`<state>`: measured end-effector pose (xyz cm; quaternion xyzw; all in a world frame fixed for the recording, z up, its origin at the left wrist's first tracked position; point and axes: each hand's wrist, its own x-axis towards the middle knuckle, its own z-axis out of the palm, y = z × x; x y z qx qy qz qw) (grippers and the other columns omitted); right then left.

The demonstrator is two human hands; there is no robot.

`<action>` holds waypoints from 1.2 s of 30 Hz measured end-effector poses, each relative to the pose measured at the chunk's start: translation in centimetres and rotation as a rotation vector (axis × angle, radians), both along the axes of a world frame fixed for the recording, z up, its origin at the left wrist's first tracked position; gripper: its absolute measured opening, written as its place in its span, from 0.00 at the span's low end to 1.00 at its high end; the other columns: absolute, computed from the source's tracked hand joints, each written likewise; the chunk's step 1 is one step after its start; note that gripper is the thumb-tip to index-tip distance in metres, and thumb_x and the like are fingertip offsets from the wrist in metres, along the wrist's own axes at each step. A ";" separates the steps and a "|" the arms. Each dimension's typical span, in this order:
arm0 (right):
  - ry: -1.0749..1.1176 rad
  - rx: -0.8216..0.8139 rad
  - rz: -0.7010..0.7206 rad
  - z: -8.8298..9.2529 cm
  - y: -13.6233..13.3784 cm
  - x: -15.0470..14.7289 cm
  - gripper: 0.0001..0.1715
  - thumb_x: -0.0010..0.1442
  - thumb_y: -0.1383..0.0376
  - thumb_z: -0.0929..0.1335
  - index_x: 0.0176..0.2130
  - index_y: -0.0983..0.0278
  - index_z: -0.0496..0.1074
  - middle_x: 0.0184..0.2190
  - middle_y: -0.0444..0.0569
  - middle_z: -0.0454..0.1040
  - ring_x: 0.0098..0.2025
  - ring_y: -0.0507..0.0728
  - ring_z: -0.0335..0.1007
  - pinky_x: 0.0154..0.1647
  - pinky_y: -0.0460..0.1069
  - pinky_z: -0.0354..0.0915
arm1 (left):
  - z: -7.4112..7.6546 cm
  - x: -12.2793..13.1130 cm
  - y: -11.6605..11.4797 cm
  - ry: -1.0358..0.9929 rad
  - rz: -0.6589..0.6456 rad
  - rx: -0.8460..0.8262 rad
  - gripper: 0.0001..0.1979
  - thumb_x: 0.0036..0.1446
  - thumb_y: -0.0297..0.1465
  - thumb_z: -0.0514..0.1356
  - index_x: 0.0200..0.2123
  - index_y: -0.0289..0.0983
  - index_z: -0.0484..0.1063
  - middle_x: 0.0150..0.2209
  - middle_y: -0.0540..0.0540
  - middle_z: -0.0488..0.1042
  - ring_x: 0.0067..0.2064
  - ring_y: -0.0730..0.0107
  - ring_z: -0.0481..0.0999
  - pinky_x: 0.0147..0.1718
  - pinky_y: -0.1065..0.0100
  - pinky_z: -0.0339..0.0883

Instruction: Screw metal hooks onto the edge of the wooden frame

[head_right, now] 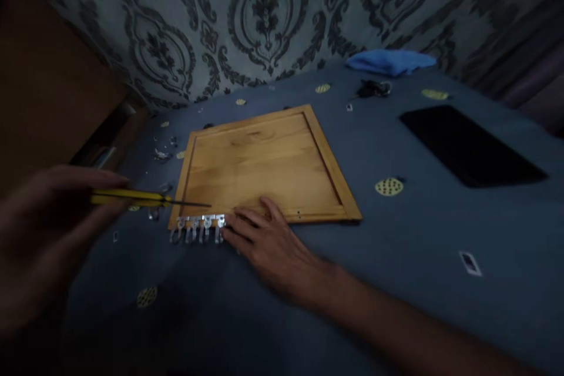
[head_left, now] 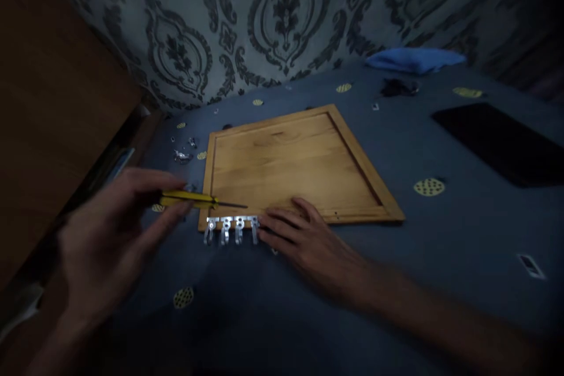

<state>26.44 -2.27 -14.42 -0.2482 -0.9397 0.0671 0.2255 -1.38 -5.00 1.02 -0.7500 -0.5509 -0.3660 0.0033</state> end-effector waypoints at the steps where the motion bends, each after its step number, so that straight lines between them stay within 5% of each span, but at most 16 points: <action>1: 0.002 0.008 -0.002 -0.2 0.0 0.0 0.28 0.67 0.75 0.62 0.63 0.62 0.68 0.61 0.53 0.75 0.66 0.63 0.65 0.68 0.72 0.54 | -0.9 0.3 0.2 -0.013 -0.024 -0.010 0.06 0.62 0.34 0.67 0.43 0.47 0.78 0.40 0.51 0.79 0.41 0.62 0.80 0.37 0.63 0.78; 7: 0.059 0.134 -0.017 -1.5 0.8 0.2 0.32 0.65 0.77 0.62 0.64 0.59 0.68 0.60 0.52 0.76 0.63 0.61 0.69 0.67 0.68 0.58 | -4.8 0.0 3.2 -0.061 -0.087 0.085 0.02 0.63 0.30 0.64 0.38 0.41 0.73 0.33 0.51 0.74 0.33 0.71 0.76 0.29 0.73 0.72; 13: 0.044 0.200 -0.008 -1.2 1.0 0.3 0.32 0.64 0.77 0.62 0.62 0.59 0.70 0.59 0.49 0.78 0.60 0.60 0.73 0.63 0.65 0.65 | -6.9 0.0 6.8 -0.002 -0.077 0.174 0.05 0.64 0.32 0.61 0.35 0.40 0.68 0.33 0.49 0.72 0.34 0.67 0.74 0.33 0.68 0.72; 22: 0.008 0.090 -0.024 -0.5 0.3 0.0 0.30 0.66 0.77 0.62 0.63 0.60 0.69 0.60 0.52 0.76 0.62 0.64 0.70 0.63 0.71 0.61 | -10.9 0.5 12.0 0.100 -0.129 -0.115 0.04 0.60 0.24 0.59 0.36 0.39 0.68 0.39 0.46 0.70 0.41 0.64 0.72 0.43 0.65 0.70; 28: 0.020 0.096 -0.028 -0.5 0.2 -0.1 0.29 0.66 0.77 0.62 0.62 0.61 0.70 0.59 0.52 0.77 0.62 0.63 0.70 0.63 0.70 0.60 | -10.2 0.1 12.0 0.135 -0.206 -0.160 0.04 0.65 0.29 0.58 0.40 0.38 0.73 0.44 0.43 0.74 0.49 0.58 0.73 0.51 0.59 0.68; 36: 0.059 0.028 -0.024 -0.6 0.2 0.3 0.27 0.68 0.75 0.62 0.61 0.60 0.71 0.60 0.52 0.77 0.64 0.62 0.68 0.67 0.69 0.58 | -9.0 -1.5 7.9 0.091 -0.185 -0.141 0.09 0.68 0.34 0.56 0.43 0.39 0.75 0.41 0.45 0.78 0.44 0.61 0.78 0.44 0.62 0.72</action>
